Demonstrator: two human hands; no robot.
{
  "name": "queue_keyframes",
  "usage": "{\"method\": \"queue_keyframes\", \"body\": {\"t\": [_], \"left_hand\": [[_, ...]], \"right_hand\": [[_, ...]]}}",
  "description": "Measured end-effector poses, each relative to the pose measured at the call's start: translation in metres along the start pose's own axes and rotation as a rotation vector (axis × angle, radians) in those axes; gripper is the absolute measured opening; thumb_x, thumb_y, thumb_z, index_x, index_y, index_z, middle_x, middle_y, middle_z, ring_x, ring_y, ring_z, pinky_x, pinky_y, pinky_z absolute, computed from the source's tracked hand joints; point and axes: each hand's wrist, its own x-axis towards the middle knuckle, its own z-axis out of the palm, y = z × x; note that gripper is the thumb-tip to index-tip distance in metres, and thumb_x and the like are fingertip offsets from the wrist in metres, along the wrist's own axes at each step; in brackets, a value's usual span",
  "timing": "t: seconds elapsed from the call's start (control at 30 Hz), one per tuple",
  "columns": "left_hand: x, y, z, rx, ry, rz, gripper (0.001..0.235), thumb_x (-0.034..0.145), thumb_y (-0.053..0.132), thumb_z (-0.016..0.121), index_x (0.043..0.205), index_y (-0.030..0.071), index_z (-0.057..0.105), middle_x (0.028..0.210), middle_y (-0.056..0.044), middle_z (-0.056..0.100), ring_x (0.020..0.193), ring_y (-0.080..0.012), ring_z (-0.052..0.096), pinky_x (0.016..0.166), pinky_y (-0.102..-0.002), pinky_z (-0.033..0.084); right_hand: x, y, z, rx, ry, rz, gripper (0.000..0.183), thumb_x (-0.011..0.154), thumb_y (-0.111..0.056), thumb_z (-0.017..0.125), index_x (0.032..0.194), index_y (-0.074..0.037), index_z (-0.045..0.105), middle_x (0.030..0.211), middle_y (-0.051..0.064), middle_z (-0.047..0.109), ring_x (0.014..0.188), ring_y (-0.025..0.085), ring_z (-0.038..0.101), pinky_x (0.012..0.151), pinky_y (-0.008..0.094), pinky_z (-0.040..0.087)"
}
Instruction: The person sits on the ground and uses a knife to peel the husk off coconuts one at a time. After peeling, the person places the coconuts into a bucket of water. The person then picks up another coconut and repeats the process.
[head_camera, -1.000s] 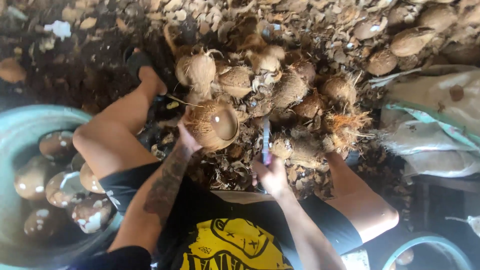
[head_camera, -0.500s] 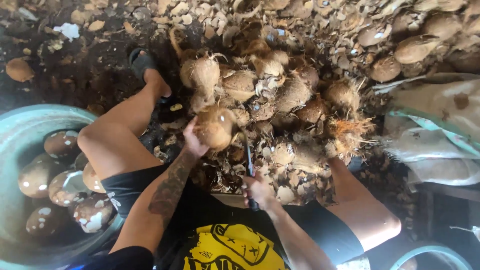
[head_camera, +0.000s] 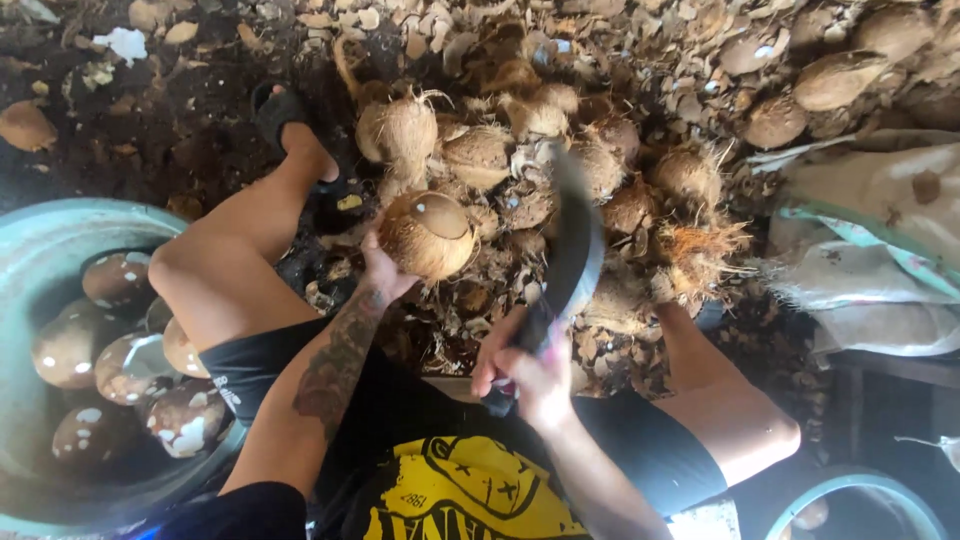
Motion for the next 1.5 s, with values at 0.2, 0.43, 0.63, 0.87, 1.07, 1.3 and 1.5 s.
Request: {"method": "queue_keyframes", "body": {"t": [0.2,0.43,0.63,0.87,1.07,1.3,1.5], "left_hand": [[0.032,-0.003,-0.031,0.181,0.165,-0.035,0.104,0.070,0.056,0.086,0.155,0.008,0.051,0.154,-0.017,0.052,0.146,-0.0390,0.050,0.120,-0.065,0.041],[0.047,0.006,-0.028,0.104,-0.059,-0.022,0.081,0.079,0.065,0.076,0.140,0.012,0.067,0.146,-0.015,0.064,0.136,-0.0399,0.060,0.118,-0.063,0.043],[0.038,-0.005,-0.046,0.079,-0.178,0.043,0.078,0.084,0.060,0.076,0.143,0.011,0.065,0.149,-0.019,0.062,0.140,-0.0413,0.056,0.123,-0.061,0.037],[0.054,-0.012,-0.064,0.006,-0.088,0.049,0.065,0.081,0.051,0.078,0.132,0.010,0.074,0.133,-0.017,0.073,0.126,-0.0401,0.068,0.117,-0.059,0.047],[0.022,-0.014,-0.039,-0.002,-0.143,-0.001,0.062,0.085,0.049,0.075,0.131,0.007,0.072,0.133,-0.019,0.073,0.126,-0.0394,0.068,0.117,-0.060,0.046],[0.056,-0.009,-0.056,0.131,-0.185,-0.010,0.076,0.078,0.043,0.082,0.142,0.006,0.063,0.140,-0.021,0.067,0.125,-0.0444,0.067,0.110,-0.062,0.053],[0.044,-0.013,-0.066,0.232,-0.079,0.093,0.084,0.084,0.047,0.081,0.151,0.005,0.054,0.149,-0.024,0.059,0.134,-0.0450,0.060,0.116,-0.065,0.045]], "right_hand": [[0.009,0.028,-0.062,-0.707,-0.039,-0.052,0.004,0.083,0.002,0.060,0.082,0.002,0.063,0.063,0.019,0.067,0.054,0.033,0.071,0.056,0.039,0.057],[0.015,0.042,-0.097,-0.946,0.424,0.659,0.018,0.085,-0.024,0.062,0.094,-0.011,0.069,0.059,0.014,0.069,0.056,0.031,0.072,0.069,0.043,0.058],[0.010,-0.022,-0.036,-0.643,0.055,-0.384,0.006,0.085,0.006,0.066,0.083,0.001,0.065,0.066,0.018,0.069,0.060,0.027,0.071,0.062,0.034,0.057],[0.014,0.037,-0.054,-0.974,0.226,0.594,0.029,0.084,-0.012,0.059,0.059,0.000,0.067,0.048,0.015,0.062,0.043,0.029,0.065,0.047,0.042,0.052],[-0.011,0.033,-0.067,-0.975,0.303,0.583,0.027,0.085,-0.014,0.064,0.063,0.001,0.068,0.047,0.016,0.061,0.037,0.026,0.063,0.037,0.037,0.051],[0.001,0.009,-0.007,-0.153,0.208,0.259,0.008,0.064,-0.004,0.052,0.057,-0.001,0.053,0.041,0.023,0.051,0.031,0.036,0.059,0.027,0.033,0.039],[0.012,-0.027,-0.021,-0.328,-0.111,-0.464,0.007,0.089,0.008,0.060,0.082,0.006,0.061,0.064,0.026,0.067,0.053,0.036,0.073,0.050,0.034,0.058]]}}
